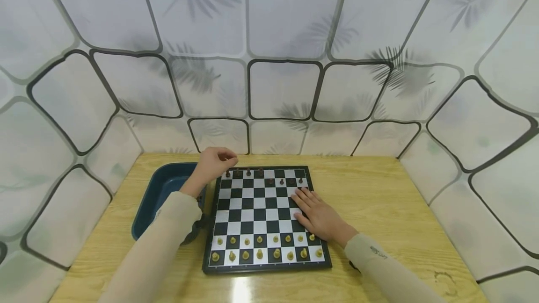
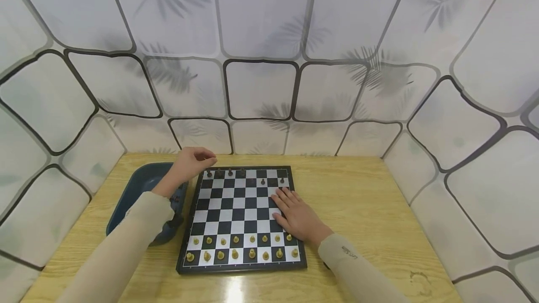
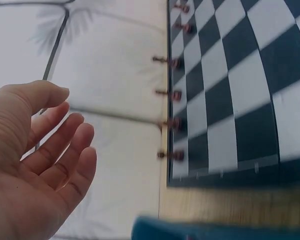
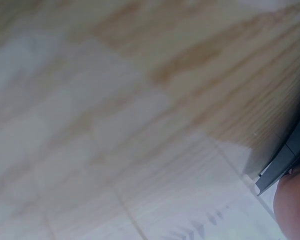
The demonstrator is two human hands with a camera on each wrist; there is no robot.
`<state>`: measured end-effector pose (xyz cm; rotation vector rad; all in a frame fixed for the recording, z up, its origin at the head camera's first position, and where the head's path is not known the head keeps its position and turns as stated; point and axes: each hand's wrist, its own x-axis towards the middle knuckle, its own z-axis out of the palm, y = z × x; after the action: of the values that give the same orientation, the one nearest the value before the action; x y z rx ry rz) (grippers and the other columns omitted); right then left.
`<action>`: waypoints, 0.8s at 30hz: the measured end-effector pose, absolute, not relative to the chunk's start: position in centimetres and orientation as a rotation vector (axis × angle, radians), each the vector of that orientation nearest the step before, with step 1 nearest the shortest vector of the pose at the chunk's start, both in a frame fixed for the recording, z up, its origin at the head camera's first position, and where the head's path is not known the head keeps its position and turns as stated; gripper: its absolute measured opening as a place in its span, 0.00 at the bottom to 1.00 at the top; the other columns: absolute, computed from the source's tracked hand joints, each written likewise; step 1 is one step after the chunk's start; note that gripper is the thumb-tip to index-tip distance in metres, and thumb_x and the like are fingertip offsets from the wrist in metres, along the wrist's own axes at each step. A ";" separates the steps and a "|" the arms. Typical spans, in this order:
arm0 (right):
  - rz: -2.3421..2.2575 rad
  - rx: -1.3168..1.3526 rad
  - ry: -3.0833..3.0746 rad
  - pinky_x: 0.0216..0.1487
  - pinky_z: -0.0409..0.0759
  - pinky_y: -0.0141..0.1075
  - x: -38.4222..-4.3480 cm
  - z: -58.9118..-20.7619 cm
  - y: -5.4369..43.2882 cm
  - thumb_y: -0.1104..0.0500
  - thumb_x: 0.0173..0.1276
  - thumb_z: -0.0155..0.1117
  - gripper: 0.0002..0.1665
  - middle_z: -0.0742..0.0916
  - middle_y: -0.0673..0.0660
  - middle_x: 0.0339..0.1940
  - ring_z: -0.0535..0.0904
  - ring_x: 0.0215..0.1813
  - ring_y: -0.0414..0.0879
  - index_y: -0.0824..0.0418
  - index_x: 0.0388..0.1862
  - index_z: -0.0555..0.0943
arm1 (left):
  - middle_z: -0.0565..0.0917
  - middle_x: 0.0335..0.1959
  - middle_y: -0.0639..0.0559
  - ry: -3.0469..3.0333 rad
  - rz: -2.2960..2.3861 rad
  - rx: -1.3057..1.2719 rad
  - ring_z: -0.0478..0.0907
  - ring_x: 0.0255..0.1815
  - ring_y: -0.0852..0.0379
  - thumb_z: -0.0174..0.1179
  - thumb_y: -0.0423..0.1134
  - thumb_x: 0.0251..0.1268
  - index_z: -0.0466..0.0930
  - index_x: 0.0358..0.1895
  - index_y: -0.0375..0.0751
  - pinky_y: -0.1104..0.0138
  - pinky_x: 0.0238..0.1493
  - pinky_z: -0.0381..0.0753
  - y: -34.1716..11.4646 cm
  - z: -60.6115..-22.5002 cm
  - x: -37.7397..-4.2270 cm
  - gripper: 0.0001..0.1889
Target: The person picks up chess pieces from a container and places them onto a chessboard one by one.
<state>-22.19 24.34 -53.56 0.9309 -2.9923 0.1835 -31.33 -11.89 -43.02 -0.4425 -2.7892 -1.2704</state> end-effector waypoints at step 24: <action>0.147 0.917 -3.000 0.86 0.57 0.54 -22.2 -53.6 24.4 0.40 0.86 0.43 0.39 0.63 0.60 0.87 0.55 0.88 0.59 0.59 0.86 0.59 | 0.90 0.47 0.36 -2.948 -1.254 -0.208 0.86 0.41 0.54 0.61 0.43 0.79 0.84 0.61 0.31 0.62 0.41 0.86 -22.7 -46.1 -29.1 0.19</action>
<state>-22.17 24.37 -53.60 0.9168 -3.0000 0.1473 -29.10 -22.65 -46.15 -0.2075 -2.9476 -1.2535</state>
